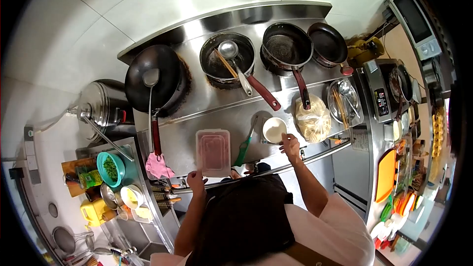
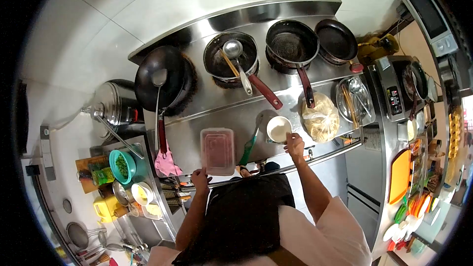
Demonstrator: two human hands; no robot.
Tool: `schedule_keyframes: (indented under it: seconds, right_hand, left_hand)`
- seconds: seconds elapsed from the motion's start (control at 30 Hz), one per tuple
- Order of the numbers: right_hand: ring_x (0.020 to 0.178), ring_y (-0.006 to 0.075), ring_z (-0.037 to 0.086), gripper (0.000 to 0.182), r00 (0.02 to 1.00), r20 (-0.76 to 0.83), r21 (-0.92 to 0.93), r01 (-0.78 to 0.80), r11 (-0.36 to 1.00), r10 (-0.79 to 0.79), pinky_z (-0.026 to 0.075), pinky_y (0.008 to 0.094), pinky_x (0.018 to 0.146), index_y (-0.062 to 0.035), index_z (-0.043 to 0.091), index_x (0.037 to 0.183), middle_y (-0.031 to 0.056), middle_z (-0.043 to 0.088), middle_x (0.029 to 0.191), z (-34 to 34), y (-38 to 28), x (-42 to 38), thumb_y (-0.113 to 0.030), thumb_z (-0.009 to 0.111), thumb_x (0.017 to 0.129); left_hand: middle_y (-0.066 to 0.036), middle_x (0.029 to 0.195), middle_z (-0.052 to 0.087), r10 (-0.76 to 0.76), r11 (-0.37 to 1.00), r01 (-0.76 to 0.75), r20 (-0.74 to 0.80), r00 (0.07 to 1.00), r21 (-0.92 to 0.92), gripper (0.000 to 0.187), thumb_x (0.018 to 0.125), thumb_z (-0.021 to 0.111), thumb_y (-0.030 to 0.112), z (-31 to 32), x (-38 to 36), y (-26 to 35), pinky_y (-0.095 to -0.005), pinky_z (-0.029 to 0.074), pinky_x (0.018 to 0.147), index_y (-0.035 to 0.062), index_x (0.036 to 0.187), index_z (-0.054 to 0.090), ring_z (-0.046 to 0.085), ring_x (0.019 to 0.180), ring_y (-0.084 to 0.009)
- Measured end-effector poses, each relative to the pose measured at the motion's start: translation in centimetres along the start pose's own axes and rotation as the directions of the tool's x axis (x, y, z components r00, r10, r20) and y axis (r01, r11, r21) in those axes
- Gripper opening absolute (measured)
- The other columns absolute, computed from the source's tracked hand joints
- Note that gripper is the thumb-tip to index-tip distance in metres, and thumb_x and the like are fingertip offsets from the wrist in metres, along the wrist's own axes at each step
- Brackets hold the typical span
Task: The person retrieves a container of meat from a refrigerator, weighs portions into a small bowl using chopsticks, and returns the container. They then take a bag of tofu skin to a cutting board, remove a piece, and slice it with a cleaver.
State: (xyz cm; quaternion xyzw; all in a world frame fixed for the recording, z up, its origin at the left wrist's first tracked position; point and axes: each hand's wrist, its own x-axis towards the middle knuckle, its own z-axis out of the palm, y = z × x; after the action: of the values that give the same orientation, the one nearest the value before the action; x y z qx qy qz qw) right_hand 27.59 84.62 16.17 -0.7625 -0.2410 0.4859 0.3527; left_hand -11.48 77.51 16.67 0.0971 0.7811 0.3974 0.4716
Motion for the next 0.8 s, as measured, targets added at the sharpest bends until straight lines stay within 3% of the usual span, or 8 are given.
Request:
schedule_keyframes:
  seconds: [0.1, 0.2, 0.27, 0.33, 0.5, 0.6, 0.67, 0.8]
  right_hand:
    - [0.071, 0.0390, 0.065, 0.029, 0.919, -0.300, -0.430, 0.110, 0.896, -0.256, 0.048, 0.0467, 0.065, -0.0039, 0.059, 0.097, 0.0227, 0.065, 0.072, 0.8, -0.8, -2.6, -0.032, 0.057, 0.090]
    - [0.076, 0.0384, 0.066, 0.024, 0.910, -0.088, -0.440, 0.329, 0.836, -0.405, 0.051, 0.0445, 0.067, -0.0034, 0.061, 0.092, 0.0213, 0.066, 0.077, 3.6, 0.9, -4.5, -0.026, 0.056, 0.089]
    - [0.080, 0.0385, 0.065, 0.022, 0.935, 0.222, -0.313, 0.337, 0.888, -0.276, 0.052, 0.0433, 0.071, -0.0045, 0.065, 0.091, 0.0204, 0.067, 0.080, 6.7, 3.2, -4.0, -0.024, 0.057, 0.086]
    - [0.067, 0.0288, 0.067, 0.022, 0.916, 0.263, -0.405, 0.390, 0.827, -0.303, 0.052, 0.0377, 0.063, -0.0026, 0.067, 0.087, 0.0154, 0.067, 0.074, 9.7, 3.8, -4.5, -0.023, 0.059, 0.083]
    - [0.065, 0.0244, 0.067, 0.023, 0.901, 0.267, -0.451, 0.431, 0.781, -0.343, 0.052, 0.0348, 0.061, -0.0024, 0.068, 0.089, 0.0152, 0.067, 0.074, 13.1, 2.5, -4.6, -0.023, 0.061, 0.081]
    - [0.064, 0.0208, 0.066, 0.022, 0.880, 0.267, -0.330, 0.467, 0.820, -0.394, 0.051, 0.0334, 0.061, -0.0005, 0.067, 0.088, 0.0144, 0.066, 0.071, 12.3, -3.1, -6.2, -0.021, 0.060, 0.084]
    - [0.075, 0.0357, 0.066, 0.020, 0.821, 0.222, -0.163, 0.563, 0.810, -0.526, 0.051, 0.0417, 0.067, -0.0005, 0.066, 0.089, 0.0207, 0.066, 0.079, 10.7, -10.3, -7.3, -0.018, 0.059, 0.084]
    - [0.072, 0.0356, 0.066, 0.018, 0.578, 0.048, -0.292, 0.788, 0.542, -0.814, 0.051, 0.0429, 0.065, 0.0007, 0.065, 0.087, 0.0201, 0.066, 0.077, 11.3, -20.3, -3.4, -0.016, 0.059, 0.084]
  left_hand:
    - [-0.004, 0.075, 0.052, 0.033, 0.999, -0.035, 0.047, 0.998, 0.029, 0.024, 0.085, 0.066, 0.021, -0.7, 1.0, -0.3, -0.0281, 0.052, 0.052, 0.0012, 0.092, 0.055, 0.053, 0.061, -0.0137]
    - [-0.006, 0.079, 0.056, 0.083, 0.990, -0.092, 0.087, 0.993, 0.103, 0.019, 0.085, 0.063, 0.015, -1.2, 0.2, 0.6, -0.0266, 0.052, 0.053, -0.0001, 0.090, 0.054, 0.055, 0.065, -0.0135]
    - [-0.007, 0.080, 0.056, 0.113, 0.993, -0.115, 0.148, 0.982, 0.007, 0.019, 0.085, 0.063, 0.014, -1.3, -0.6, 0.8, -0.0262, 0.051, 0.055, -0.0011, 0.092, 0.055, 0.055, 0.065, -0.0135]
    - [-0.006, 0.079, 0.057, 0.157, 0.987, -0.151, 0.164, 0.974, -0.051, 0.018, 0.086, 0.063, 0.014, -0.8, -2.5, 2.2, -0.0251, 0.049, 0.055, -0.0011, 0.092, 0.056, 0.055, 0.065, -0.0126]
    - [-0.003, 0.079, 0.057, 0.227, 0.973, -0.193, 0.415, 0.881, -0.122, 0.016, 0.088, 0.061, 0.014, -1.6, -3.4, 4.5, -0.0233, 0.043, 0.055, 0.0022, 0.098, 0.057, 0.051, 0.063, -0.0104]
    - [-0.001, 0.071, 0.057, 0.356, 0.932, -0.307, 0.320, 0.878, -0.193, 0.010, 0.087, 0.062, 0.012, -1.7, -5.0, 6.9, -0.0218, 0.037, 0.050, 0.0023, 0.086, 0.059, 0.049, 0.061, -0.0074]
    - [-0.001, 0.076, 0.058, 0.187, 0.942, -0.113, 0.214, 0.959, -0.316, 0.009, 0.087, 0.061, 0.011, -3.6, -4.8, 6.6, -0.0216, 0.038, 0.051, 0.0031, 0.091, 0.060, 0.049, 0.061, -0.0074]
    - [-0.001, 0.083, 0.059, 0.207, 0.878, -0.139, 0.102, 0.973, -0.457, 0.007, 0.089, 0.060, 0.013, -8.0, 1.9, 0.1, -0.0215, 0.037, 0.048, 0.0084, 0.094, 0.059, 0.049, 0.061, -0.0075]
